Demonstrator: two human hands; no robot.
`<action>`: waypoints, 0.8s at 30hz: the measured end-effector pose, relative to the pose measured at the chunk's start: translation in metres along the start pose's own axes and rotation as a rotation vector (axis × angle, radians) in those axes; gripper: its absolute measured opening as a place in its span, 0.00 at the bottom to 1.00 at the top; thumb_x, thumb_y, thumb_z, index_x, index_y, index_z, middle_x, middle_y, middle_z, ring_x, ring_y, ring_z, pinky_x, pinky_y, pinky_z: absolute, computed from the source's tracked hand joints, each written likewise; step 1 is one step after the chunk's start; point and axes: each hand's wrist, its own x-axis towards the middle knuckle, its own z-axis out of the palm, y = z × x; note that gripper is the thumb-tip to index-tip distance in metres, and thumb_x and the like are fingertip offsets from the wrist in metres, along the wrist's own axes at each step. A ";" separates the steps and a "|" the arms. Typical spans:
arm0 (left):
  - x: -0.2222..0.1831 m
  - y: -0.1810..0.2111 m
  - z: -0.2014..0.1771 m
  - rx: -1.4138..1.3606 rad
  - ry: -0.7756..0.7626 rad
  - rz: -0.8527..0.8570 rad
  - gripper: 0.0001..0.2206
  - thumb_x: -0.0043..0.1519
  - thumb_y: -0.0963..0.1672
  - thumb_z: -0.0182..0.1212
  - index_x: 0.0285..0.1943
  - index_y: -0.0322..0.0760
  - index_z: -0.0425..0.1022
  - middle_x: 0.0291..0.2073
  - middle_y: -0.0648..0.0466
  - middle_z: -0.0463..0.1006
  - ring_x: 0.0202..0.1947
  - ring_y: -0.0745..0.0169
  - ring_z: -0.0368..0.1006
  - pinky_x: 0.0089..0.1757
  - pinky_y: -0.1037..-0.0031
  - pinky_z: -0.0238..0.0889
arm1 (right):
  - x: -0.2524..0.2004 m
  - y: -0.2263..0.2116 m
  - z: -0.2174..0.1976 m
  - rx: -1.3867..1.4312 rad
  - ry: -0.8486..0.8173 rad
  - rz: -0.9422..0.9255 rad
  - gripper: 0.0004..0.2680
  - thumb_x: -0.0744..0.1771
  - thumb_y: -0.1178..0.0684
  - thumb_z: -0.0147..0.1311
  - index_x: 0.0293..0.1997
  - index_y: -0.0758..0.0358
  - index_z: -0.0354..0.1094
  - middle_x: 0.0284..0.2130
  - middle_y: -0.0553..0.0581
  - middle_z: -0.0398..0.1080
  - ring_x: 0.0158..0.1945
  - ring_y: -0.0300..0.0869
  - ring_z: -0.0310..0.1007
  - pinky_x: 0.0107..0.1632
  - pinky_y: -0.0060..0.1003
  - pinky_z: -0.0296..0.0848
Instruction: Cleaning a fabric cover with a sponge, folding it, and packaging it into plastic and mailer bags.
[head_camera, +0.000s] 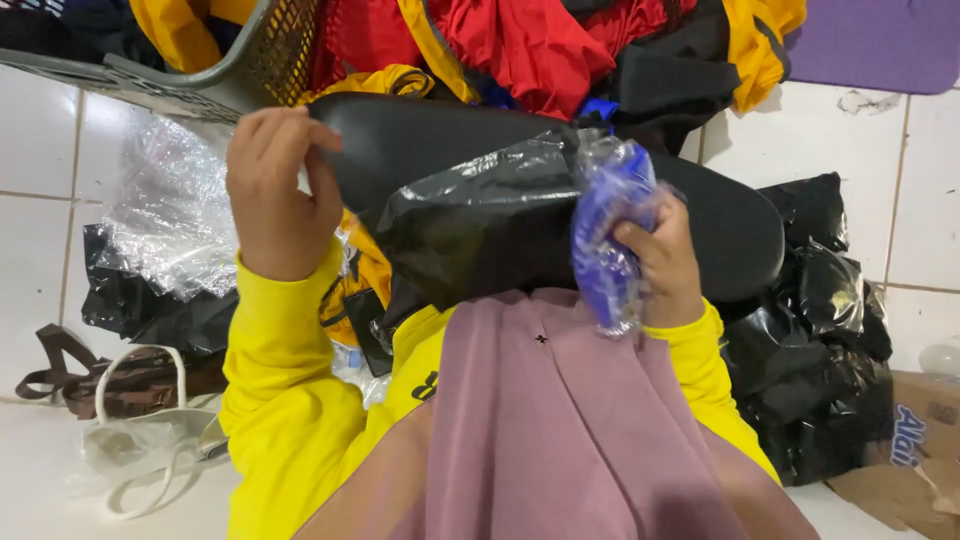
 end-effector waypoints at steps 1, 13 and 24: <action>0.010 0.017 0.005 -0.005 -0.006 -0.002 0.14 0.60 0.30 0.55 0.38 0.42 0.75 0.36 0.54 0.79 0.47 0.45 0.76 0.52 0.59 0.68 | 0.003 -0.006 0.012 -0.001 0.004 0.007 0.14 0.59 0.47 0.73 0.39 0.58 0.71 0.29 0.46 0.70 0.34 0.31 0.70 0.36 0.26 0.73; -0.085 -0.020 0.143 0.304 -0.491 -0.221 0.38 0.51 0.56 0.81 0.70 0.46 0.72 0.73 0.43 0.59 0.69 0.36 0.55 0.57 0.43 0.53 | -0.003 0.012 -0.031 -0.381 0.054 0.435 0.25 0.62 0.37 0.61 0.62 0.56 0.65 0.53 0.54 0.72 0.58 0.44 0.73 0.63 0.40 0.71; -0.068 -0.056 0.103 0.391 -0.095 0.038 0.06 0.65 0.45 0.78 0.35 0.48 0.86 0.48 0.60 0.83 0.56 0.47 0.69 0.53 0.56 0.54 | -0.022 -0.017 -0.040 -0.201 0.263 0.289 0.28 0.66 0.28 0.54 0.68 0.46 0.46 0.63 0.57 0.62 0.68 0.48 0.68 0.71 0.45 0.67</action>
